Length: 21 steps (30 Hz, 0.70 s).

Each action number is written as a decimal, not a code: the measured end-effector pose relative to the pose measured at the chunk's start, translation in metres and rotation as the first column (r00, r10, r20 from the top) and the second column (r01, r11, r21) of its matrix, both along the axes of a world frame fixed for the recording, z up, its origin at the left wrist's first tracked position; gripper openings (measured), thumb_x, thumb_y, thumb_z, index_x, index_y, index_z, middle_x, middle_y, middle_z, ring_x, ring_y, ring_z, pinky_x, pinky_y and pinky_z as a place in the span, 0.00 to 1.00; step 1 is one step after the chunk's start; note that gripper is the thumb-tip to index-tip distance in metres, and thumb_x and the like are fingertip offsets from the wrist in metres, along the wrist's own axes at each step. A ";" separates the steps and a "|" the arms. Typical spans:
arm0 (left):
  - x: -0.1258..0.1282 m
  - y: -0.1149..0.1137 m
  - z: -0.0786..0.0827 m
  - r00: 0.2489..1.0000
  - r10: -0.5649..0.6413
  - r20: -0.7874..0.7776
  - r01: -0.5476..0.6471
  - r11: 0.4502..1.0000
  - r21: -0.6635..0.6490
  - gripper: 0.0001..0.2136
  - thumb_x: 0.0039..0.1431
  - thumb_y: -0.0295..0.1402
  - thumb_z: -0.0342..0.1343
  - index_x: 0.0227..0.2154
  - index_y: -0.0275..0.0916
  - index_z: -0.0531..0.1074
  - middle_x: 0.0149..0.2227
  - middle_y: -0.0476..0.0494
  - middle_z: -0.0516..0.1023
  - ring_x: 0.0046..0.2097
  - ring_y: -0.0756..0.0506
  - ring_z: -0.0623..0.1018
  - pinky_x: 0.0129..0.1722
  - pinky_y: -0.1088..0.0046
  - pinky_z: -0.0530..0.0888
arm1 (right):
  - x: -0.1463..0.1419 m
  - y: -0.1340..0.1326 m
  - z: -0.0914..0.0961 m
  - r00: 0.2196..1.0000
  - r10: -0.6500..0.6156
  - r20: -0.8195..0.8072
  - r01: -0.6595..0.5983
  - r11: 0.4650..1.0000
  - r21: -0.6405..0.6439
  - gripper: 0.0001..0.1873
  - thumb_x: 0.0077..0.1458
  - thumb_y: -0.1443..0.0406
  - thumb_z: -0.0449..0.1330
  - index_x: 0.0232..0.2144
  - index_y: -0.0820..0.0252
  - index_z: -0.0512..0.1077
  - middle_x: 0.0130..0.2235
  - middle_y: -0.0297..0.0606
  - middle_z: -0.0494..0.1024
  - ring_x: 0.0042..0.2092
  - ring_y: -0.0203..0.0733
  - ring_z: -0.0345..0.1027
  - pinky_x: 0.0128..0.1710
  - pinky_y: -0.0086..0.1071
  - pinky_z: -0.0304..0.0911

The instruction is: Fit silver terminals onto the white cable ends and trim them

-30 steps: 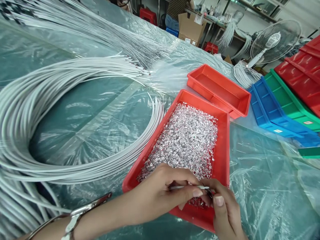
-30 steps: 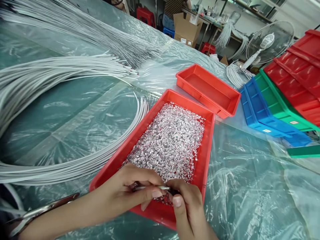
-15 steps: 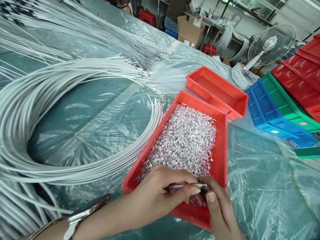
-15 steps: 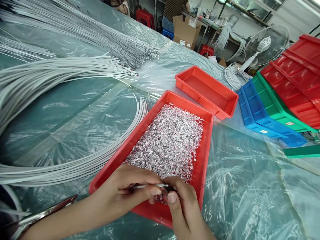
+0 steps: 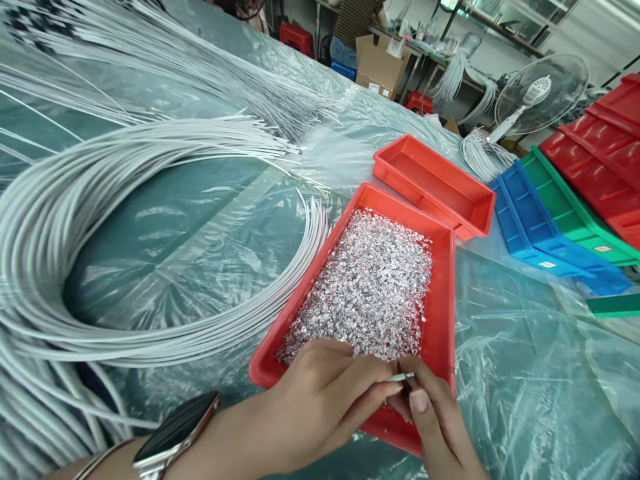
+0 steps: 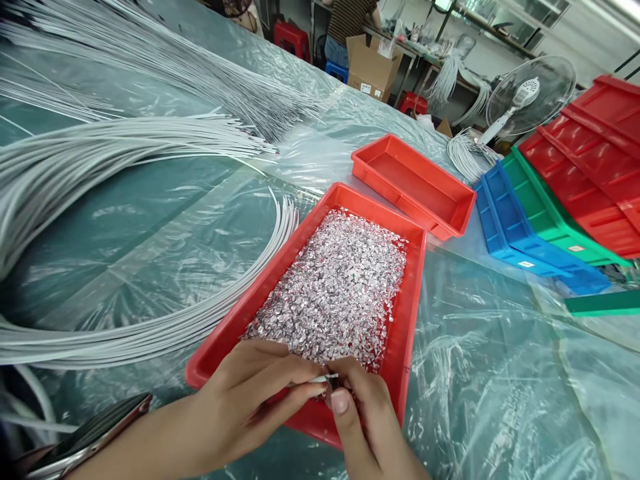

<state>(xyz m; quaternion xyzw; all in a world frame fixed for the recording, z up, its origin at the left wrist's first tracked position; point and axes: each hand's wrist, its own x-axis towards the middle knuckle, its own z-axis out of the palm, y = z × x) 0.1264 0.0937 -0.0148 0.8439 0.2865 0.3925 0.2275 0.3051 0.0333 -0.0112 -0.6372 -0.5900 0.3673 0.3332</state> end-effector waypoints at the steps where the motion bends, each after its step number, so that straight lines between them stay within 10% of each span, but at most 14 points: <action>1: 0.000 -0.001 -0.001 1.000 0.027 -0.009 -0.027 0.998 0.049 0.08 0.69 0.30 0.40 0.38 0.38 0.64 0.30 0.48 0.80 0.25 0.50 0.75 0.26 0.72 0.71 | 0.001 0.000 0.000 1.000 0.016 0.004 -0.016 1.000 0.004 0.21 0.62 0.47 0.48 0.45 0.48 0.73 0.41 0.38 0.77 0.43 0.44 0.70 0.43 0.33 0.66; 15: 0.005 0.000 -0.007 0.996 0.045 -0.079 -0.004 0.891 0.454 0.13 0.65 0.19 0.37 0.37 0.28 0.68 0.27 0.39 0.81 0.24 0.48 0.77 0.22 0.70 0.72 | 0.008 0.015 0.007 0.935 0.185 -0.302 -0.239 0.959 -0.151 0.19 0.64 0.51 0.49 0.31 0.57 0.69 0.22 0.28 0.55 0.23 0.34 0.47 0.23 0.29 0.48; 21: 0.006 -0.004 -0.014 0.998 0.064 0.007 -0.062 0.928 0.367 0.06 0.65 0.21 0.44 0.39 0.27 0.66 0.27 0.41 0.81 0.24 0.49 0.77 0.23 0.71 0.71 | 0.008 0.002 -0.004 0.970 0.060 -0.235 -0.111 0.971 -0.211 0.19 0.63 0.50 0.50 0.46 0.52 0.72 0.31 0.34 0.70 0.34 0.39 0.65 0.38 0.30 0.62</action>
